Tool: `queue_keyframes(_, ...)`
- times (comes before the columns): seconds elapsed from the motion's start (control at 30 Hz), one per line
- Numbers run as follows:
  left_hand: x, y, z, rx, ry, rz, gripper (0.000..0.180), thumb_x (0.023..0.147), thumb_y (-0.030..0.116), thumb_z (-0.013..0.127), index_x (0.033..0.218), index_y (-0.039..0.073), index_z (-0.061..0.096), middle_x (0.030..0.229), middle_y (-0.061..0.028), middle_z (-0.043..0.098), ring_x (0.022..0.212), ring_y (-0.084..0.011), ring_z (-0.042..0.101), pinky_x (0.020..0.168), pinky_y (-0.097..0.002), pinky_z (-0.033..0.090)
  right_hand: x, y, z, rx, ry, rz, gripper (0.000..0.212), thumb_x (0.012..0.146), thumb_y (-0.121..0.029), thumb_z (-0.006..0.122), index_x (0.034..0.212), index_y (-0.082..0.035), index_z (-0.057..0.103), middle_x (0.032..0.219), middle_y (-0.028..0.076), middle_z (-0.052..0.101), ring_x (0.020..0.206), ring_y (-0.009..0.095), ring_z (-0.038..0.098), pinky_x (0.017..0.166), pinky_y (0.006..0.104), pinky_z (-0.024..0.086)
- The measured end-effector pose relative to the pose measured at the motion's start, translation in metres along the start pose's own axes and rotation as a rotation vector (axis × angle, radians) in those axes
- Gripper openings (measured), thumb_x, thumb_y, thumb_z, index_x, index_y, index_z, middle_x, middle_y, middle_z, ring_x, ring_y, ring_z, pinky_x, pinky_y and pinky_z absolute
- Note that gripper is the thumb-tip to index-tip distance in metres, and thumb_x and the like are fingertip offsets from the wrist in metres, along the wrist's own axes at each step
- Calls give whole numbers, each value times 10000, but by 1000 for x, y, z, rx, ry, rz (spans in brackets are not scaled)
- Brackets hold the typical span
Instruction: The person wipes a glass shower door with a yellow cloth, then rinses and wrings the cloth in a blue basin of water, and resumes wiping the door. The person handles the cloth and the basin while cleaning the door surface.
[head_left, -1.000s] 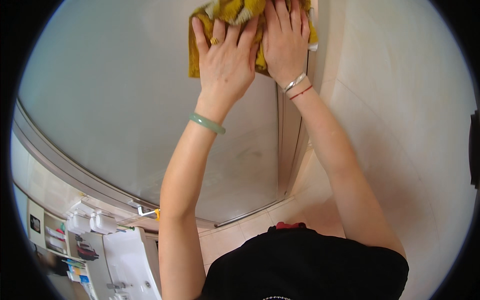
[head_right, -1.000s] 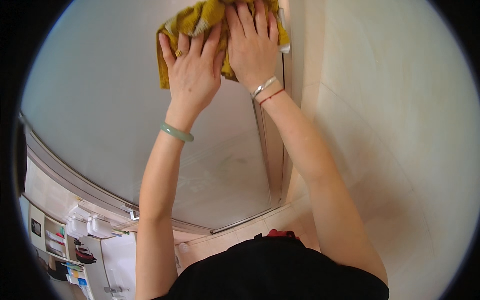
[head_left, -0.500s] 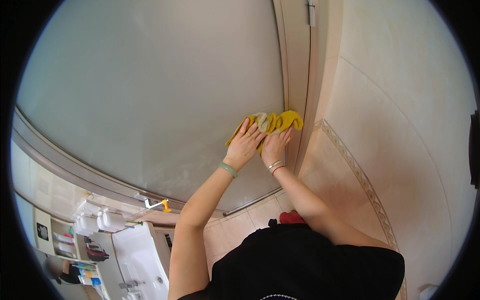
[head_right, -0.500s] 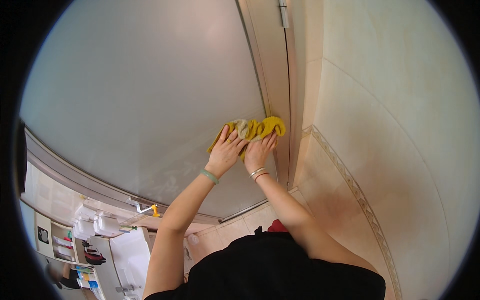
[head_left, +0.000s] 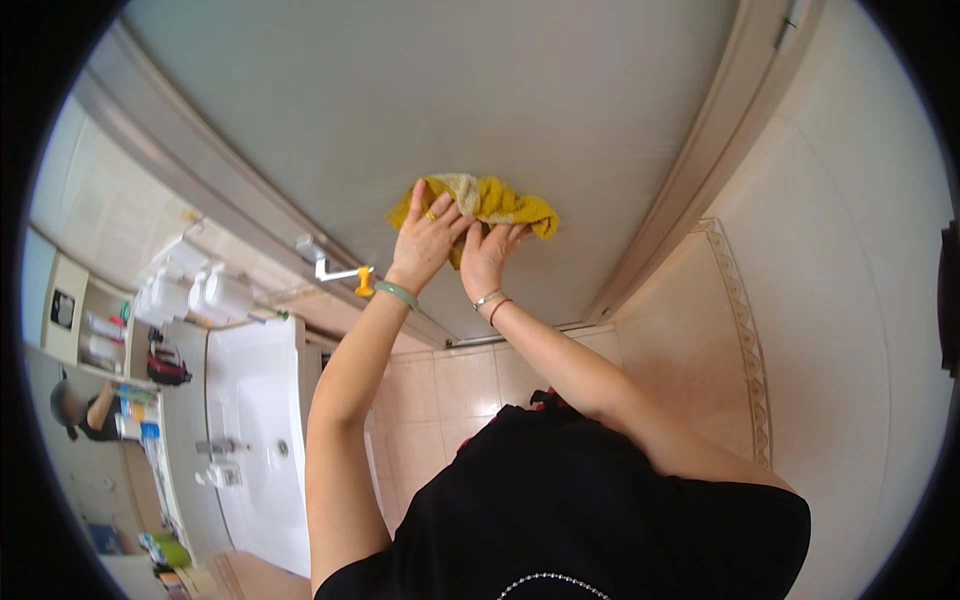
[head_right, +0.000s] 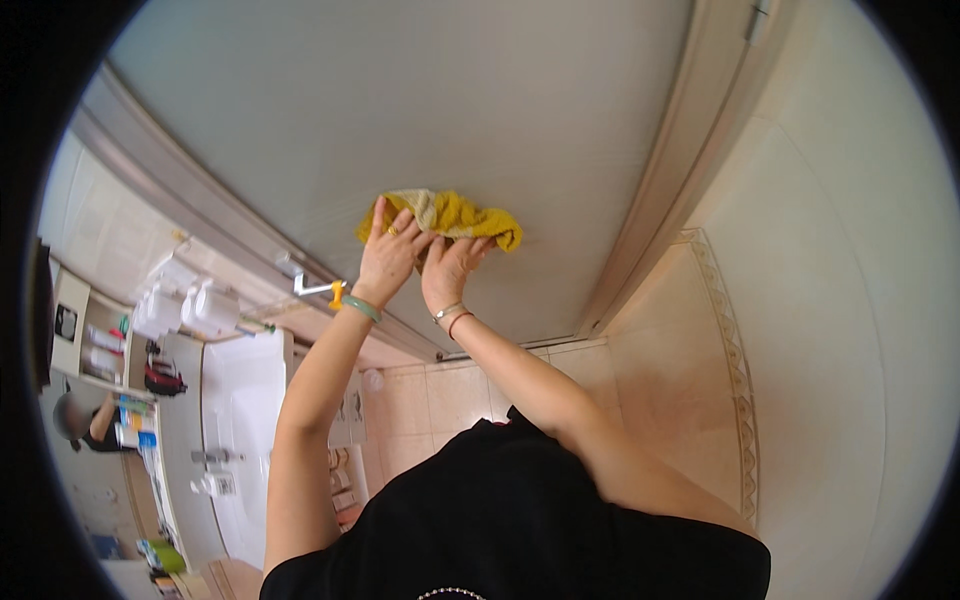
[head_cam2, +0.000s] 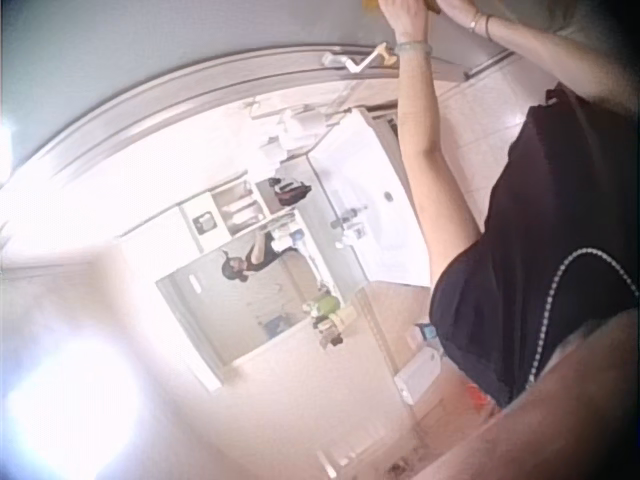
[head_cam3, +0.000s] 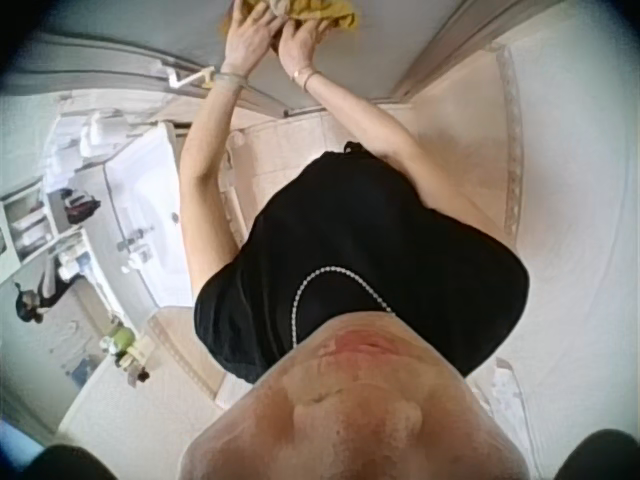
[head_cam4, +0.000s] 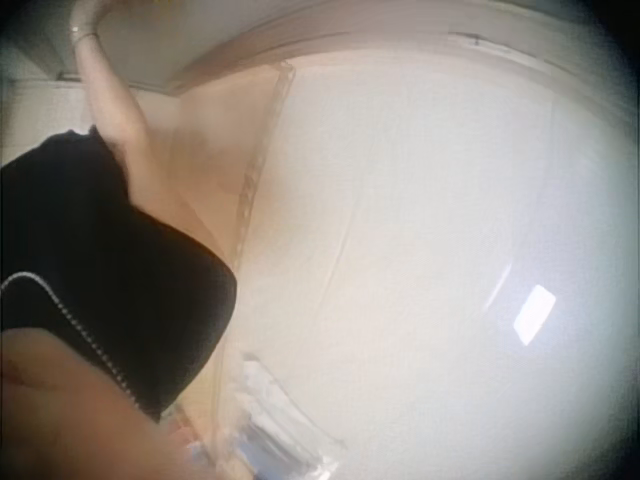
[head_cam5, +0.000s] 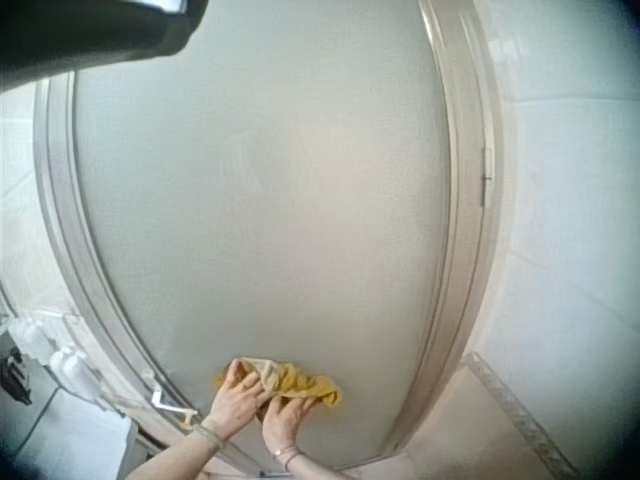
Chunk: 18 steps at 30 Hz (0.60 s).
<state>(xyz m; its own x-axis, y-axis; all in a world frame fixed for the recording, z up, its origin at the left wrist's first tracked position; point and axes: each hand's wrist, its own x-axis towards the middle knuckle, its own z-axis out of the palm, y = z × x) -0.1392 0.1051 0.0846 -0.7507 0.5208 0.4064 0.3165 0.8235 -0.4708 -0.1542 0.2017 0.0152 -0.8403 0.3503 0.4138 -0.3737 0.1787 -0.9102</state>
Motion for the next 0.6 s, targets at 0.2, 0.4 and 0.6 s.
queue_keyframes(0.2,-48,-45,-40,-18,-19,-337,320,850,218,592,1164,182,639,1201,-18,592,1281,-288,456,1178,-644,72,-35,-79,34,151,-302,-77,679,849,-28,568,1447,31,252,1521,310,135,1381,531,136,1134,588,125)
queue_keyframes(0.4,-75,-85,-101,9,539,-650,413,819,70,594,1232,61,572,1272,-184,511,1251,-389,420,1153,-589,173,-5,-161,42,358,-447,-647,493,846,8,503,1339,18,527,1411,217,491,1226,407,487,1082,432,369)
queue_keyframes(0.6,-116,-57,-62,-520,779,-1072,550,866,106,566,1371,-24,393,1273,-296,437,1190,-477,408,1042,-519,332,-16,-170,63,7,-727,-857,426,838,-27,528,1254,-26,619,1329,110,595,1071,309,547,939,401,466)
